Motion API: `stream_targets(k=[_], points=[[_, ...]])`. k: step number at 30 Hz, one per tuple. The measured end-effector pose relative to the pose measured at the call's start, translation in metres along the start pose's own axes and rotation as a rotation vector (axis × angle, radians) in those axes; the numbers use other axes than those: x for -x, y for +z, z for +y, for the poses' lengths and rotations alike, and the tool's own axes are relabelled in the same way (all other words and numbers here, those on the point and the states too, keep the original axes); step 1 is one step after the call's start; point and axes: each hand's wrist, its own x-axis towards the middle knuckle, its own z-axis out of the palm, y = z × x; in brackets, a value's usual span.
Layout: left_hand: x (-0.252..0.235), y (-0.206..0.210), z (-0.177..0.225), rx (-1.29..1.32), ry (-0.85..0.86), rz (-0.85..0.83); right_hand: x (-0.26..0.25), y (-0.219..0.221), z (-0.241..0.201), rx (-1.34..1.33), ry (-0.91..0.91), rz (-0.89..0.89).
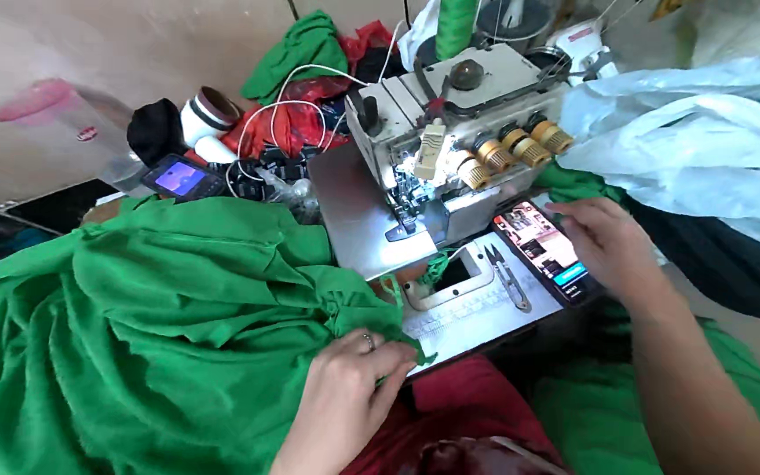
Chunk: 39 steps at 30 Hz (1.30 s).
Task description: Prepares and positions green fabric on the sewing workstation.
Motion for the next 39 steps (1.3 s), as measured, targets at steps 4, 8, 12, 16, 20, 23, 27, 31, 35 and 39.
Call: stream_targets(k=[4, 8, 12, 16, 20, 23, 27, 31, 35, 39], points=[[0.003, -0.013, 0.006, -0.030, -0.029, 0.024, -0.019, 0.003, 0.007, 0.119, 0.072, -0.047], [0.005, -0.030, 0.014, -0.067, -0.034, 0.034, -0.023, 0.010, 0.011, 0.142, 0.052, -0.052], [0.004, -0.048, 0.017, -0.219, -0.035, 0.052, -0.026, 0.012, 0.011, 0.145, 0.113, -0.079], [0.004, -0.068, 0.021, -0.284, -0.079, 0.109, -0.028, 0.016, 0.010, 0.172, 0.118, -0.085], [0.006, -0.079, 0.029, -0.183, -0.140, 0.123, -0.029, 0.020, 0.008, 0.192, 0.152, -0.115], [0.005, -0.080, 0.024, -0.092, -0.125, 0.150, -0.024, 0.016, 0.004, 0.163, 0.101, -0.069], [-0.008, -0.076, 0.036, -0.016, 0.028, 0.132, -0.006, 0.006, -0.026, -0.149, -0.082, -0.092], [-0.023, -0.044, 0.076, 0.423, 0.286, 0.017, 0.024, 0.028, -0.101, -0.974, -0.024, -0.483], [-0.021, -0.006, 0.091, 0.551, 0.325, -0.342, 0.040, 0.080, -0.143, -1.469, 0.054, -0.915], [-0.001, -0.020, 0.069, 0.447, 0.134, -0.287, 0.039, 0.081, -0.168, -1.327, 0.067, -0.830]])
